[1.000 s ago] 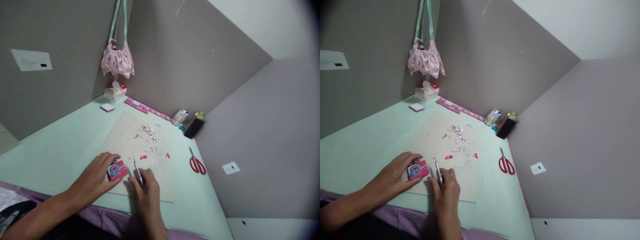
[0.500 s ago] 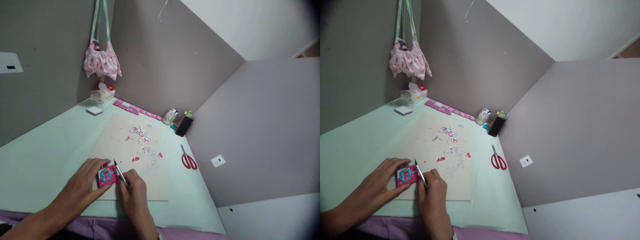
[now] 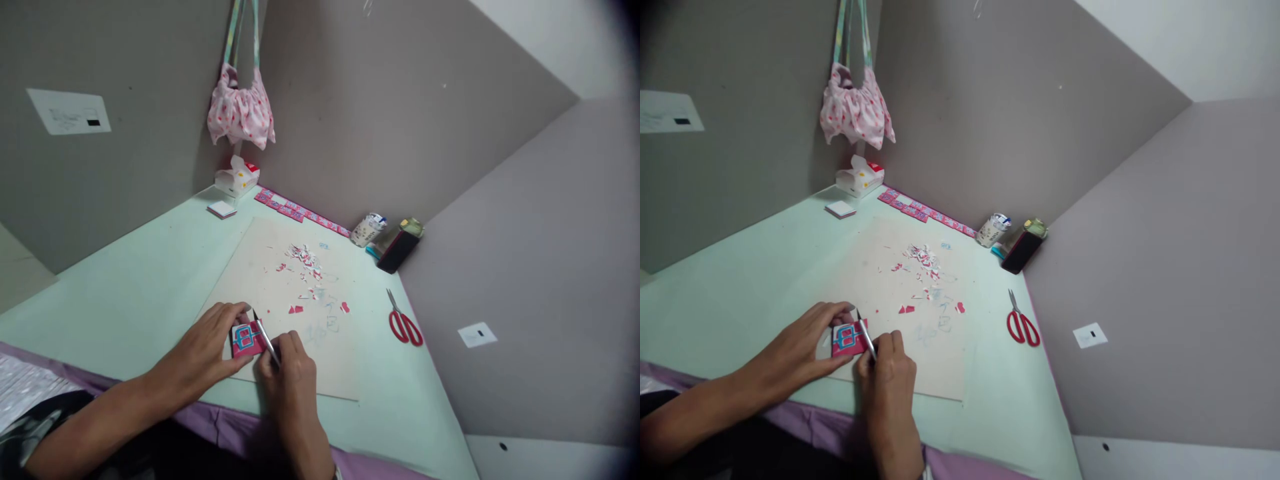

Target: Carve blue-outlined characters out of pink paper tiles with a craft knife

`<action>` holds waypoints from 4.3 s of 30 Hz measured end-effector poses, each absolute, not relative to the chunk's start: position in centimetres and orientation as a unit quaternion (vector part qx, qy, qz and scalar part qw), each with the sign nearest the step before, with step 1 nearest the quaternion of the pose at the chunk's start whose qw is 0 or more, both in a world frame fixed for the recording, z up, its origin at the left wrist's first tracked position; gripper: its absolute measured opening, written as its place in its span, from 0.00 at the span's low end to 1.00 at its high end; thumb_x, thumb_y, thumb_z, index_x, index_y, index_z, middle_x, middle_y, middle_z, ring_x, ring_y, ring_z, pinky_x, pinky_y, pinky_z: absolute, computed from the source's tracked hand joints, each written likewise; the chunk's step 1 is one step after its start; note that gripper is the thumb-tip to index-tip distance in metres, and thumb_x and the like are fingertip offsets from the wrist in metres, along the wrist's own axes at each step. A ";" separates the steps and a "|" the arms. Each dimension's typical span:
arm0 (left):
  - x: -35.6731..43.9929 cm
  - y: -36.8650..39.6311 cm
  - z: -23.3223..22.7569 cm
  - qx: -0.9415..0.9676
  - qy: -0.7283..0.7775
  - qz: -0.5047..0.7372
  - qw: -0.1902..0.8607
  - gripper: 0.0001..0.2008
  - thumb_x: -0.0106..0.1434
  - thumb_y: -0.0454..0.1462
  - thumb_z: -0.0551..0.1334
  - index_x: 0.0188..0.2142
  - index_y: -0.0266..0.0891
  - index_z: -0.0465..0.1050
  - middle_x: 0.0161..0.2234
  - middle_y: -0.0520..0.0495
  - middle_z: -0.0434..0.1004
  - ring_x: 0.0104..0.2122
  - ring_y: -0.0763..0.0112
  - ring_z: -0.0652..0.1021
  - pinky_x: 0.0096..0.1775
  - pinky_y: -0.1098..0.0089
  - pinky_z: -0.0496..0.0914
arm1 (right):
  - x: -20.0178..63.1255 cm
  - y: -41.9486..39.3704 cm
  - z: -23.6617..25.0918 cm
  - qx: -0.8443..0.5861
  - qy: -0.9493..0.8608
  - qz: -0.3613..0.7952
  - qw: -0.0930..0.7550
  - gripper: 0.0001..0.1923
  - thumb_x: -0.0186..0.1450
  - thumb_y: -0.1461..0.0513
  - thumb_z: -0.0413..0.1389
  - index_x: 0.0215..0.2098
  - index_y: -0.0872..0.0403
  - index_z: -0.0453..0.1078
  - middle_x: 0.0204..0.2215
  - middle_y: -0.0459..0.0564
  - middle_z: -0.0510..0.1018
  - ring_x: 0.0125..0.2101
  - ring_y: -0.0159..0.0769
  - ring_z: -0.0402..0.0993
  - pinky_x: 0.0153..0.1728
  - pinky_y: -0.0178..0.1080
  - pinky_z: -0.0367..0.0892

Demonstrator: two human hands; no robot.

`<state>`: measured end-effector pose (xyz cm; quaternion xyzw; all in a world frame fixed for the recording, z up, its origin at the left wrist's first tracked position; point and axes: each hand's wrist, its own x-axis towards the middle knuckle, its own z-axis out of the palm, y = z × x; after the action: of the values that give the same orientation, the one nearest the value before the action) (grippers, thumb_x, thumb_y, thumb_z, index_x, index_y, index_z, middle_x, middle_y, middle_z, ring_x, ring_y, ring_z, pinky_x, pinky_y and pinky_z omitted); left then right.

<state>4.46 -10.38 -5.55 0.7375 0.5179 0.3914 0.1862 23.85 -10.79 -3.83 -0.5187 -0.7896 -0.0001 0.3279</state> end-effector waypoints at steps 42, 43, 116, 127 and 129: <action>4.5 -10.5 -5.2 0.753 0.528 0.359 0.160 0.27 0.69 0.43 0.64 0.65 0.44 0.61 0.59 0.41 0.75 0.58 0.53 0.75 0.59 0.53 0.71 | 27.7 -14.0 -2.8 -0.438 -0.848 -0.038 0.296 0.17 0.80 0.62 0.47 0.54 0.54 0.77 0.29 0.48 0.74 0.23 0.32 0.73 0.24 0.34 0.61; 4.5 -10.4 -5.4 0.750 0.528 0.363 0.165 0.28 0.68 0.43 0.64 0.65 0.44 0.62 0.59 0.42 0.76 0.58 0.53 0.76 0.59 0.54 0.71 | 27.7 -14.1 -3.0 -0.441 -0.848 -0.047 0.290 0.16 0.80 0.62 0.47 0.54 0.53 0.77 0.30 0.48 0.75 0.23 0.32 0.73 0.24 0.34 0.61; 4.3 -10.5 -5.6 0.774 0.505 0.355 0.140 0.25 0.74 0.45 0.59 0.67 0.43 0.61 0.59 0.41 0.75 0.58 0.54 0.74 0.61 0.54 0.69 | 24.4 -15.3 -4.0 -0.516 -0.789 -0.070 0.326 0.16 0.80 0.64 0.46 0.50 0.53 0.77 0.28 0.47 0.71 0.22 0.34 0.70 0.24 0.37 0.58; 4.4 -10.4 -5.5 0.768 0.510 0.357 0.150 0.25 0.73 0.45 0.59 0.66 0.44 0.63 0.58 0.42 0.76 0.57 0.52 0.74 0.60 0.53 0.70 | 24.1 -15.3 -3.8 -0.519 -0.784 -0.060 0.334 0.16 0.80 0.63 0.47 0.50 0.54 0.77 0.28 0.47 0.72 0.22 0.34 0.71 0.23 0.37 0.59; 4.4 -10.4 -5.4 0.768 0.511 0.355 0.149 0.25 0.73 0.45 0.59 0.66 0.43 0.63 0.58 0.41 0.76 0.57 0.52 0.74 0.60 0.53 0.70 | 24.1 -15.3 -3.8 -0.520 -0.783 -0.058 0.337 0.15 0.80 0.63 0.48 0.50 0.54 0.77 0.28 0.47 0.72 0.22 0.34 0.71 0.23 0.36 0.60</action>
<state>4.38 -10.40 -5.44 0.7683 0.5111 0.3551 0.1494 24.07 -15.28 -3.81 -0.5200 -0.7829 -0.0581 0.3366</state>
